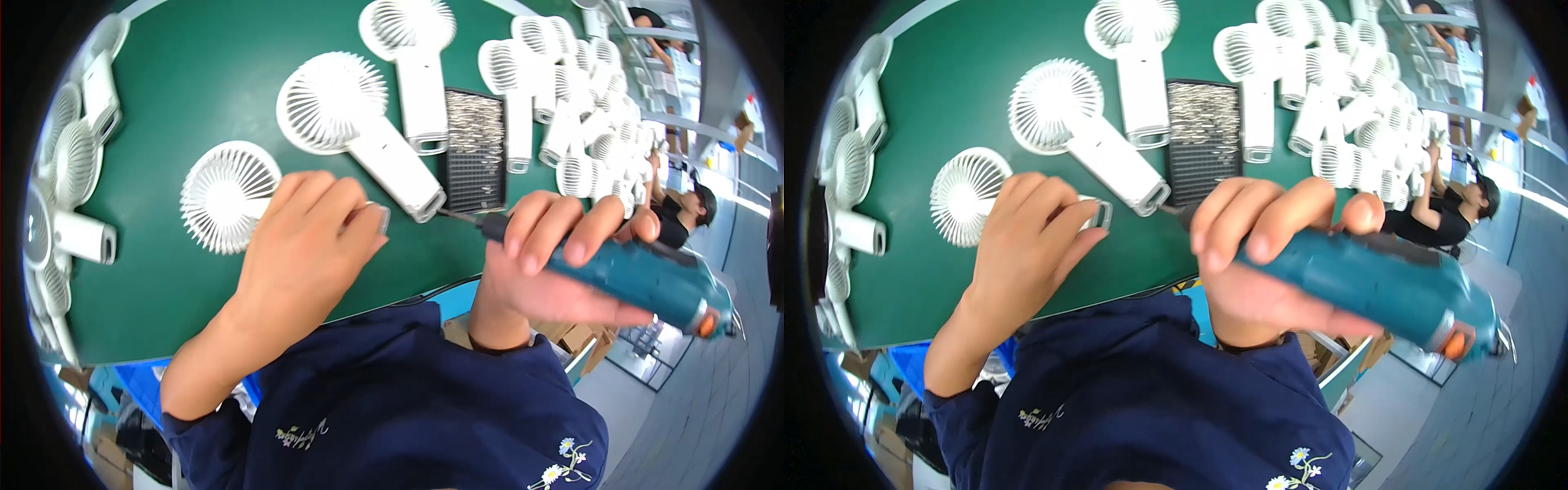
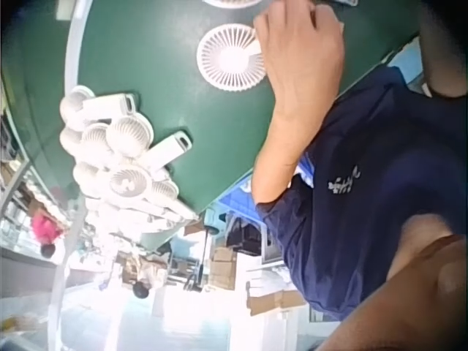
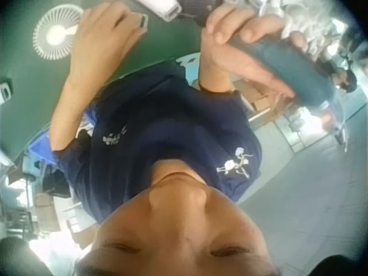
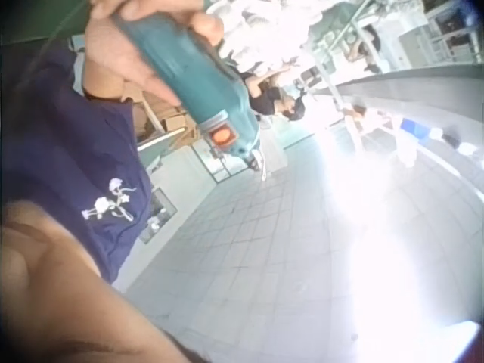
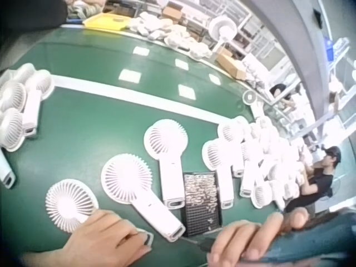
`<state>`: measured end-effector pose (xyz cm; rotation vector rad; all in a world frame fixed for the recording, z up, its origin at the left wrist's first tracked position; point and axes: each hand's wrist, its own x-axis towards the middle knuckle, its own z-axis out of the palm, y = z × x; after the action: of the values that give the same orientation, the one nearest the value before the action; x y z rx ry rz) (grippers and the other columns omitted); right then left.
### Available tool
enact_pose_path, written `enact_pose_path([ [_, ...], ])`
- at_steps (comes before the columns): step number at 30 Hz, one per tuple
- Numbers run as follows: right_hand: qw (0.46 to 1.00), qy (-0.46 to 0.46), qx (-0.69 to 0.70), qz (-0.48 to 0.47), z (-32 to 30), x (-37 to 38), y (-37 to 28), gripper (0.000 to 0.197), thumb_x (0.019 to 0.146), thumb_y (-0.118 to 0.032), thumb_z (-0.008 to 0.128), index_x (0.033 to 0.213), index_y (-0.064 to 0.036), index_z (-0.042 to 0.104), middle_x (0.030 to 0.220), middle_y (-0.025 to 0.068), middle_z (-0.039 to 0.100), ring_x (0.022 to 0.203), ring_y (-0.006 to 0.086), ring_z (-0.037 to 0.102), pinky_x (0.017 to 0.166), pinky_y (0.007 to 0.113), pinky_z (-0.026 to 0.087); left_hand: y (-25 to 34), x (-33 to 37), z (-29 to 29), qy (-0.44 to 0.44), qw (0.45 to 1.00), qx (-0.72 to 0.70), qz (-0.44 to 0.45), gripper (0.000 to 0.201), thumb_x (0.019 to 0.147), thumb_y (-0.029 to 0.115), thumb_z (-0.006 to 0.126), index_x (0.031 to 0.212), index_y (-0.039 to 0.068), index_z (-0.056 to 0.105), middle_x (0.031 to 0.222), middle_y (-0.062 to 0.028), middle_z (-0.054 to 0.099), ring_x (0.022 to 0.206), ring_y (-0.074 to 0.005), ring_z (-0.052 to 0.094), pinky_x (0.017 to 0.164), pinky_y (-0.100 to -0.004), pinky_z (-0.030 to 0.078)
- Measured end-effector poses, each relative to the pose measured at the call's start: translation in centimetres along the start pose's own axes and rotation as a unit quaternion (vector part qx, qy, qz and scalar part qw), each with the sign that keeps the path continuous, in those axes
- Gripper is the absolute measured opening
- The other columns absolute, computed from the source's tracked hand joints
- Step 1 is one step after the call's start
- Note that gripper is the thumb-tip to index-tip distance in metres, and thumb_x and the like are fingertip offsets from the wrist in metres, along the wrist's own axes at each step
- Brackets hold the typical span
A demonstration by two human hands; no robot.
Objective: The person assembles mini handheld fans by holding the casing and fastening screws into the handles using an electric screwdriver, placing the assembled fans onto the conveyor belt.
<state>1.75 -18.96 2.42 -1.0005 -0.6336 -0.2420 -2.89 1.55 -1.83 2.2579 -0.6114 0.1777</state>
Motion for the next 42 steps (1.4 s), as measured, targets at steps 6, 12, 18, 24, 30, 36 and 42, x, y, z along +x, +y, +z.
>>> enact_pose_path([
  [6,0.992,0.103,-0.067,-0.034,-4.9,0.3,-0.2,0.081,0.090,-0.082,0.033,0.126,-0.0116,0.048,0.073,0.0047,0.049,0.041,0.0142,0.042,0.034,0.030,0.035,0.6,-0.2,1.5,0.065,0.998,0.009,0.000,0.035,0.065,0.001,0.080,0.096,-0.004,0.066,0.085,-0.0082,0.052,0.081,-0.0251,0.054,0.069,-0.0369,0.046],
  [12,0.990,0.111,-0.064,-0.060,-7.1,-0.3,-0.1,0.091,0.084,-0.088,0.034,0.130,-0.0102,0.044,0.075,0.0097,0.055,0.043,0.0199,0.050,0.037,0.033,0.044,1.0,0.4,1.7,0.077,0.997,0.021,-0.023,0.035,0.062,-0.003,0.083,0.093,-0.004,0.067,0.084,-0.0090,0.054,0.079,-0.0259,0.056,0.063,-0.0364,0.047],
  [18,0.985,0.142,-0.087,-0.036,-6.7,-0.5,0.8,0.085,0.086,-0.087,0.029,0.125,-0.0125,0.046,0.069,0.0039,0.048,0.039,0.0146,0.041,0.033,0.030,0.035,0.7,0.4,2.0,0.102,0.994,0.025,-0.009,0.034,0.061,-0.003,0.083,0.091,-0.003,0.067,0.082,-0.0095,0.054,0.076,-0.0265,0.056,0.061,-0.0368,0.046],
  [24,0.992,0.116,-0.039,-0.040,-4.7,0.2,-1.3,0.074,0.094,-0.076,0.036,0.127,-0.0103,0.047,0.076,0.0047,0.051,0.043,0.0134,0.046,0.037,0.028,0.039,1.0,0.8,1.7,0.119,0.990,-0.074,0.024,0.034,0.062,-0.002,0.084,0.093,-0.003,0.068,0.084,-0.0089,0.055,0.073,-0.0262,0.056,0.059,-0.0358,0.046],
  [30,0.994,0.083,0.068,0.037,-0.5,0.3,-1.4,0.067,0.098,-0.066,0.043,0.128,-0.0069,0.046,0.080,0.0031,0.053,0.048,0.0133,0.051,0.040,0.029,0.043,1.0,1.0,2.3,0.106,0.980,-0.162,0.047,0.044,0.064,0.002,0.085,0.107,0.002,0.073,0.085,-0.0059,0.057,0.072,-0.0210,0.055,0.059,-0.0321,0.043],
  [36,0.987,0.073,0.116,0.082,0.6,-0.2,-0.3,0.070,0.098,-0.067,0.041,0.131,-0.0054,0.044,0.081,0.0031,0.053,0.047,0.0116,0.050,0.037,0.026,0.043,0.5,0.4,2.6,0.093,0.978,-0.179,0.051,0.028,0.065,0.005,0.085,0.090,0.002,0.072,0.078,-0.0041,0.057,0.066,-0.0200,0.053,0.055,-0.0324,0.042],
  [42,0.987,0.051,0.118,0.099,0.9,-0.5,-0.2,0.071,0.098,-0.067,0.039,0.134,-0.0057,0.043,0.083,0.0034,0.053,0.047,0.0125,0.050,0.040,0.028,0.045,0.3,0.2,2.3,0.084,0.987,-0.116,0.079,0.025,0.065,0.009,0.087,0.080,0.004,0.068,0.074,-0.0031,0.055,0.063,-0.0207,0.052,0.054,-0.0336,0.041],
])
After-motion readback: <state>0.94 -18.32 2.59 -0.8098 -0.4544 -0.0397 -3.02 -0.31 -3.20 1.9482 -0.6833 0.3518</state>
